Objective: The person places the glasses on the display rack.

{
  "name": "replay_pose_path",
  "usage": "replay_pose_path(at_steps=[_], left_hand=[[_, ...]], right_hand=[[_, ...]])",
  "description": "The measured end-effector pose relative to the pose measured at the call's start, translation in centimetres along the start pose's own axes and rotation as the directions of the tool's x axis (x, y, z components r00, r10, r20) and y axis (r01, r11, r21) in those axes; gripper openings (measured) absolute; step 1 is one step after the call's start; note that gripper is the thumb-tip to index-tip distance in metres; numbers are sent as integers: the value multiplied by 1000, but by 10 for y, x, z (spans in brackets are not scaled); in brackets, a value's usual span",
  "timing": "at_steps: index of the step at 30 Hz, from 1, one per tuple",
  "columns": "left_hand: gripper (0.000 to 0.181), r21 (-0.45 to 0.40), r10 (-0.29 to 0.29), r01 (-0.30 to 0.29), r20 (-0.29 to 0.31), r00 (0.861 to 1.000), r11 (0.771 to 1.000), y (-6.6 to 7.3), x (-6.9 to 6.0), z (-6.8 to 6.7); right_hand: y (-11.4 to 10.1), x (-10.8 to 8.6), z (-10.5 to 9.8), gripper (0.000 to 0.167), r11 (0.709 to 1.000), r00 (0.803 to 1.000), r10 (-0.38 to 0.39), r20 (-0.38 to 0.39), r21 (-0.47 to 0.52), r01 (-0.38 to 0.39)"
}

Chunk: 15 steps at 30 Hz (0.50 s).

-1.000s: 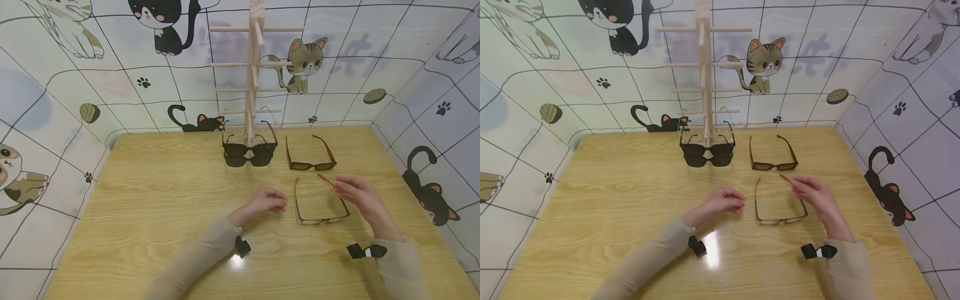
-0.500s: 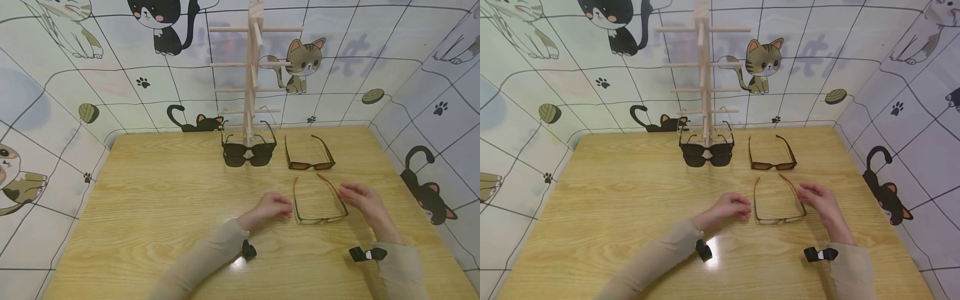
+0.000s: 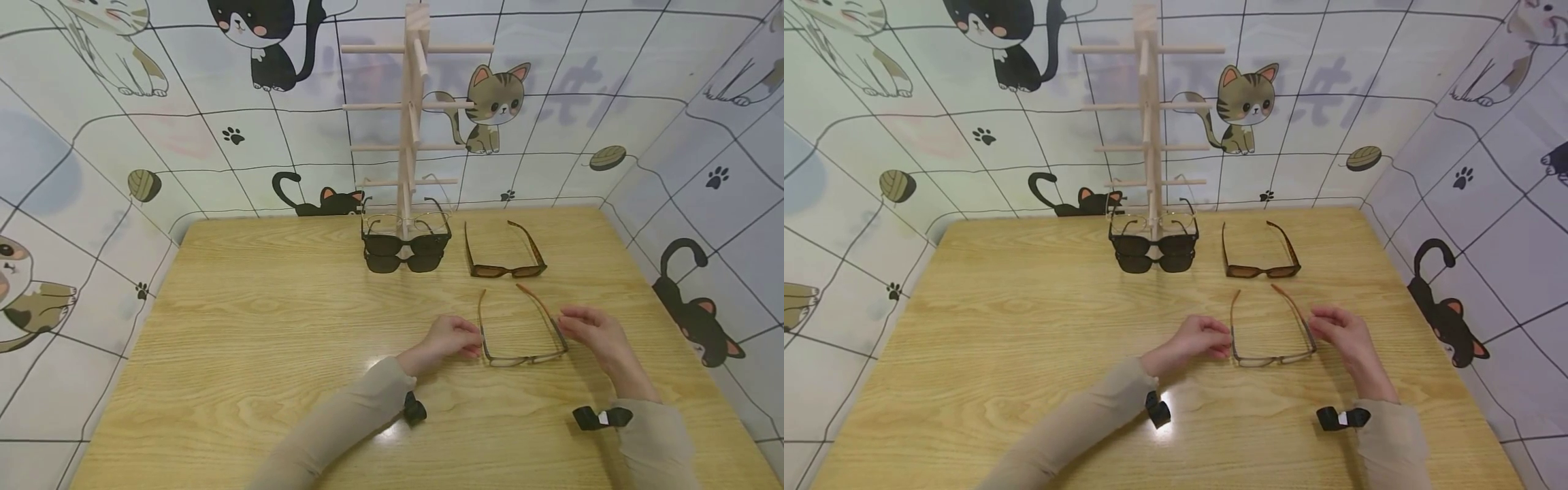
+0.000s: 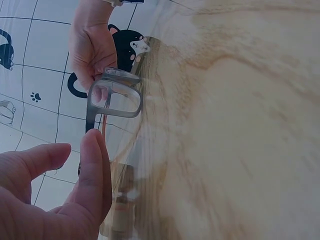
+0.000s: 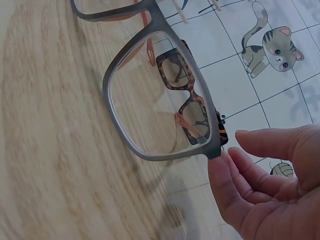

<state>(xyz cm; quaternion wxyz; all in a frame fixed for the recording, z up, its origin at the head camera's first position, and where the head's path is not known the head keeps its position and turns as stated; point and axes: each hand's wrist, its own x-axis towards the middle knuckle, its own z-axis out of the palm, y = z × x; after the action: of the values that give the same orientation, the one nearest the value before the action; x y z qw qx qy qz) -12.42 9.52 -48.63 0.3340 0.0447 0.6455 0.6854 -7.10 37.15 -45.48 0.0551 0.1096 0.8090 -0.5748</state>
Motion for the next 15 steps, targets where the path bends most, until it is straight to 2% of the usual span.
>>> replay_pose_path(at_steps=[12, 15], left_hand=[[15, 15, -37, 37, -37, 999, 999, -1, 7, 7], [16, 20, -50, 51, -45, 998, 999, 0, 7, 9]], right_hand=[[10, 1, -1, 53, 997, 999, 49, 2, -53, -48], [12, 2, 0, 48, 998, 998, 58, -1, -17, -58]])
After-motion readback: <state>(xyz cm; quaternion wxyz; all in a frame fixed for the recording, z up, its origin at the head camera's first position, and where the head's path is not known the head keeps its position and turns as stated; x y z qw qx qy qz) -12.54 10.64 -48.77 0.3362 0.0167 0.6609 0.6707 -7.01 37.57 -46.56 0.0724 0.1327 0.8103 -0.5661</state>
